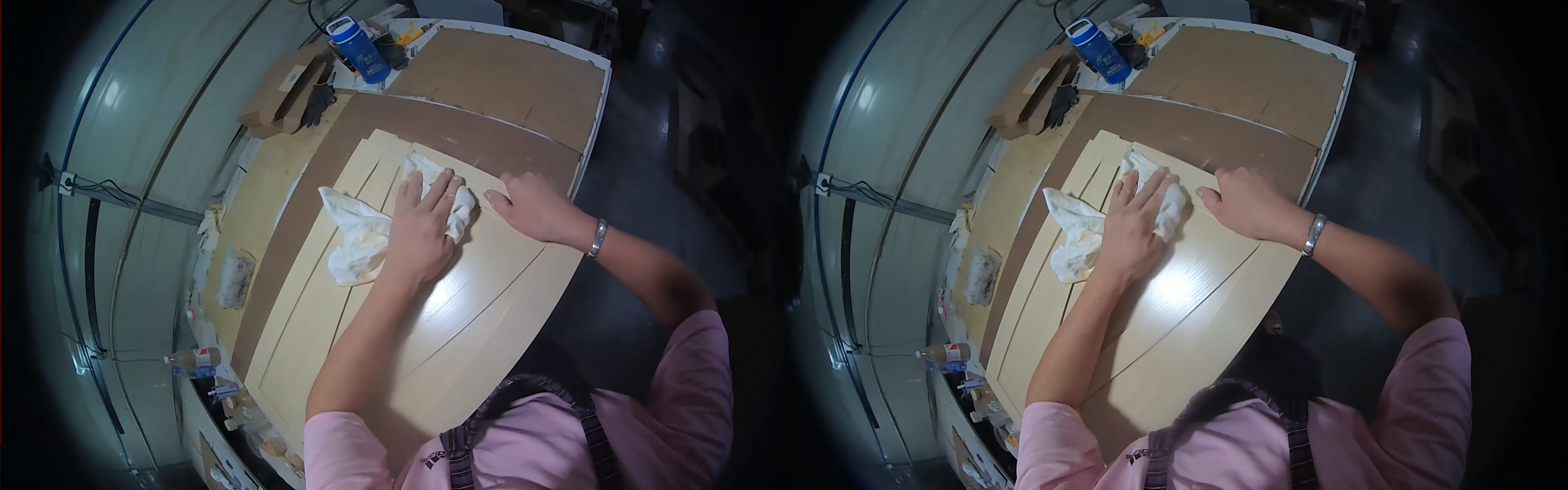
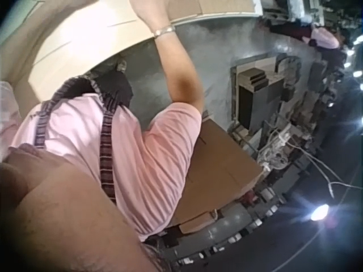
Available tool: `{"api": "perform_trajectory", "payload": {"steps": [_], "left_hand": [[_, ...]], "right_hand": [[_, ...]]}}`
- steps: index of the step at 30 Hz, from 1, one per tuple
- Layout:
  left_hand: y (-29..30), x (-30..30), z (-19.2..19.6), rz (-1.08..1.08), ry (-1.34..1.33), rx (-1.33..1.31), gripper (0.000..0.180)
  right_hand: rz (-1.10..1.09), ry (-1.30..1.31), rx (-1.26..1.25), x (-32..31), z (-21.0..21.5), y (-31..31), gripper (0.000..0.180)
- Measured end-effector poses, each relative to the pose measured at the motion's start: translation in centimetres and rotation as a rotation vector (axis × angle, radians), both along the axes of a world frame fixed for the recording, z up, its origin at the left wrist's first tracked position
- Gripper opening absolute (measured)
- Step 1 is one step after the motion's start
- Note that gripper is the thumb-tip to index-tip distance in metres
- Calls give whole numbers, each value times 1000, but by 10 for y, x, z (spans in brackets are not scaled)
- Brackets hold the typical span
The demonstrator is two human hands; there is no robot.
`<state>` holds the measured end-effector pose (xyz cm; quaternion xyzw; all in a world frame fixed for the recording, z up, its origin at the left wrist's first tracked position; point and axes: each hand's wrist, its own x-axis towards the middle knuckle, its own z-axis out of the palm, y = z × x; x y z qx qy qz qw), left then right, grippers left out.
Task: The person mixes a light-colored paste in a cup using a scraper, applies the paste into the grooves and joints of a wooden panel, and wipes the excess with a cloth. They use a sanding block to smooth the edges and surface of the panel before wiping it again.
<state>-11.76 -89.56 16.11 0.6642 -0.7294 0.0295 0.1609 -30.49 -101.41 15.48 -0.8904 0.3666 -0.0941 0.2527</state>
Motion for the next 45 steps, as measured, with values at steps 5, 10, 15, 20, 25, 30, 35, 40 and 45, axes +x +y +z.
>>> {"api": "perform_trajectory", "payload": {"steps": [5, 10, 15, 20, 25, 30, 35, 40, 45], "left_hand": [[-35, 81, -4, 339, 0, -55, 50], [-37, -8, -10, -45, 309, -134, 45], [-26, -3, 1, 5, 313, -64, 40], [-32, -7, -4, -13, 306, -114, 40], [-36, 27, 0, 145, 224, -75, 40], [-20, -23, -10, -59, 235, -67, 35], [-29, 47, -5, 213, 13, -108, 39], [-15, -20, -5, -23, -40, -92, 36], [-12, 24, 6, 274, -210, -139, 34]], "right_hand": [[43, 24, 63, 5, 10, 5, 51], [-48, -72, 130, -1, -6, -7, 61], [-130, -184, 246, 0, 3, -8, 72], [-122, -149, 227, -1, 0, -11, 76], [-61, -160, 264, 1, 4, -7, 78], [-98, -121, 269, -4, 11, -12, 79], [-50, -136, 311, 0, 16, -5, 79], [-96, -130, 257, -7, 10, -18, 79], [-31, -147, 288, 1, 14, -5, 80]]}}
